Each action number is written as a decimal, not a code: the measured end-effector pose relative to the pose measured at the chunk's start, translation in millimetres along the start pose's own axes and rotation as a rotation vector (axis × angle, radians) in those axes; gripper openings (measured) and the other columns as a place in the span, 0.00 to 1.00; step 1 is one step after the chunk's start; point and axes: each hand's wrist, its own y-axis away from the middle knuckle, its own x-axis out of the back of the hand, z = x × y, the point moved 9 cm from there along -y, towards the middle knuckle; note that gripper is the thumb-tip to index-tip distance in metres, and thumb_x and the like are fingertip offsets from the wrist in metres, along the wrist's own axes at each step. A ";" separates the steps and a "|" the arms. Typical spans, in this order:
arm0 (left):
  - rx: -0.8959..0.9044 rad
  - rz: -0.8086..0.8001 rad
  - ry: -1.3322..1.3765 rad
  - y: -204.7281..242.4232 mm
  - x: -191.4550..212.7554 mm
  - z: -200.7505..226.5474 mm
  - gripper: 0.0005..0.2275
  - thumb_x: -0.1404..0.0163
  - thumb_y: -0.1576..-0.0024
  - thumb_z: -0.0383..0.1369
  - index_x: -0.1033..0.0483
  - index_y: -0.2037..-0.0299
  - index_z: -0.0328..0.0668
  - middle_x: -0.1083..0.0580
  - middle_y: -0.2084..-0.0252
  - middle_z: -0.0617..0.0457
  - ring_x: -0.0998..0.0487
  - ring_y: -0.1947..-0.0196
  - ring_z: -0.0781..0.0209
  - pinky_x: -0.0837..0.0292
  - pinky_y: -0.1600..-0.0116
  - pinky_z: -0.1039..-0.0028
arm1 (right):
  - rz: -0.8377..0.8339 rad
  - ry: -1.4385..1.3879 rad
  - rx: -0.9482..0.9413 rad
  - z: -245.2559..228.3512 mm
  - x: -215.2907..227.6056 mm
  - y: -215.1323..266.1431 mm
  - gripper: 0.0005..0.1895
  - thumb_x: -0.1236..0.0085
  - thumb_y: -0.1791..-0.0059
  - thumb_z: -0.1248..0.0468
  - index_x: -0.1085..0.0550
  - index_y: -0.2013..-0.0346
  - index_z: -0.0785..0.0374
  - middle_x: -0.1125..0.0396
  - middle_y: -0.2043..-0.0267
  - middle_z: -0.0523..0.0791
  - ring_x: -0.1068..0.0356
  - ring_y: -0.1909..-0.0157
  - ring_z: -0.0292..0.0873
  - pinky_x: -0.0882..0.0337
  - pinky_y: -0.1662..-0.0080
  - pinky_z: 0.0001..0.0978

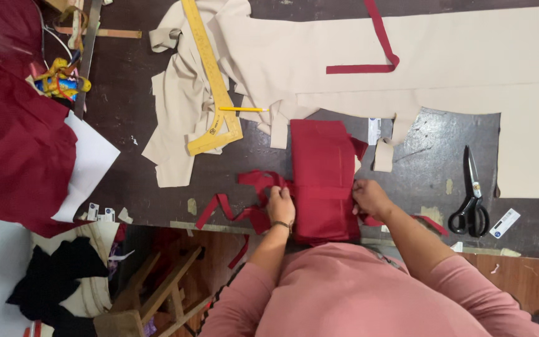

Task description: The person cuts a large piece of white paper on a table using scissors. They then pick up a stack of red fabric pieces from the floor, place them on the table, and use a pencil to mark the fabric.

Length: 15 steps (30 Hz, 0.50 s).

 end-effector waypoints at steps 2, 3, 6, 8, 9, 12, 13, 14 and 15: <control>-0.045 -0.025 0.044 -4.1 -23.9 -3.0 0.15 0.57 0.36 0.47 0.26 0.51 0.47 0.22 0.49 0.42 0.23 0.43 0.41 0.30 0.37 0.55 | -0.046 -0.247 0.006 7.4 -6.9 -11.7 0.13 0.49 0.52 0.67 0.25 0.54 0.65 0.26 0.75 0.54 0.25 0.83 0.49 0.22 0.77 0.38; -0.041 -0.102 0.207 -5.6 -47.4 -16.3 0.16 0.58 0.35 0.43 0.26 0.49 0.41 0.25 0.45 0.37 0.27 0.39 0.39 0.33 0.35 0.53 | -0.135 -0.331 0.050 5.1 -12.8 -7.5 0.14 0.46 0.53 0.68 0.24 0.53 0.68 0.27 0.75 0.54 0.29 0.84 0.44 0.29 0.81 0.35; -0.040 -0.244 0.405 16.9 -62.6 -13.2 0.20 0.61 0.34 0.38 0.30 0.41 0.28 0.31 0.37 0.29 0.34 0.32 0.36 0.42 0.29 0.52 | -0.247 -0.551 0.027 -1.3 -36.9 24.1 0.15 0.43 0.53 0.67 0.23 0.53 0.72 0.31 0.77 0.53 0.37 0.88 0.40 0.41 0.87 0.28; -0.053 -0.295 0.445 22.9 -56.3 -0.8 0.23 0.63 0.33 0.37 0.33 0.35 0.23 0.35 0.32 0.27 0.39 0.28 0.36 0.47 0.25 0.53 | -0.277 -0.682 -0.025 -24.4 -43.8 52.9 0.16 0.42 0.51 0.65 0.24 0.52 0.72 0.34 0.79 0.52 0.41 0.90 0.39 0.47 0.88 0.24; -0.066 -0.310 0.449 20.5 -53.2 0.0 0.23 0.63 0.33 0.37 0.33 0.35 0.25 0.34 0.32 0.29 0.38 0.28 0.37 0.46 0.25 0.53 | -0.301 -0.754 -0.036 -43.1 -44.0 73.0 0.13 0.42 0.50 0.65 0.24 0.54 0.70 0.35 0.80 0.50 0.45 0.91 0.37 0.51 0.89 0.21; -0.081 -0.389 0.494 71.0 16.7 92.7 0.23 0.61 0.33 0.38 0.36 0.32 0.29 0.35 0.31 0.31 0.39 0.27 0.40 0.46 0.25 0.53 | -0.313 -0.824 0.069 -56.4 -34.7 81.9 0.08 0.44 0.49 0.67 0.23 0.57 0.67 0.35 0.81 0.50 0.47 0.92 0.36 0.53 0.89 0.21; -0.071 -0.458 0.533 106.4 51.1 137.3 0.23 0.60 0.33 0.37 0.38 0.30 0.31 0.37 0.29 0.33 0.40 0.26 0.41 0.46 0.25 0.54 | -0.303 -0.821 0.172 -57.7 -28.5 76.7 0.07 0.45 0.49 0.70 0.22 0.58 0.67 0.34 0.83 0.52 0.46 0.92 0.38 0.50 0.87 0.25; -0.083 -0.455 0.534 114.6 80.4 168.4 0.23 0.60 0.33 0.37 0.38 0.30 0.31 0.37 0.29 0.33 0.40 0.26 0.41 0.46 0.25 0.54 | -0.301 -0.821 0.185 -83.2 -6.6 91.5 0.07 0.45 0.49 0.70 0.22 0.58 0.67 0.34 0.83 0.52 0.46 0.92 0.38 0.50 0.87 0.25; -0.204 -0.551 0.500 132.5 104.4 205.5 0.21 0.59 0.34 0.35 0.35 0.31 0.34 0.33 0.32 0.36 0.36 0.29 0.44 0.42 0.27 0.55 | -0.220 -0.530 0.350 -112.8 19.0 112.8 0.10 0.49 0.53 0.69 0.18 0.68 0.66 0.30 0.84 0.51 0.37 0.88 0.40 0.40 0.81 0.28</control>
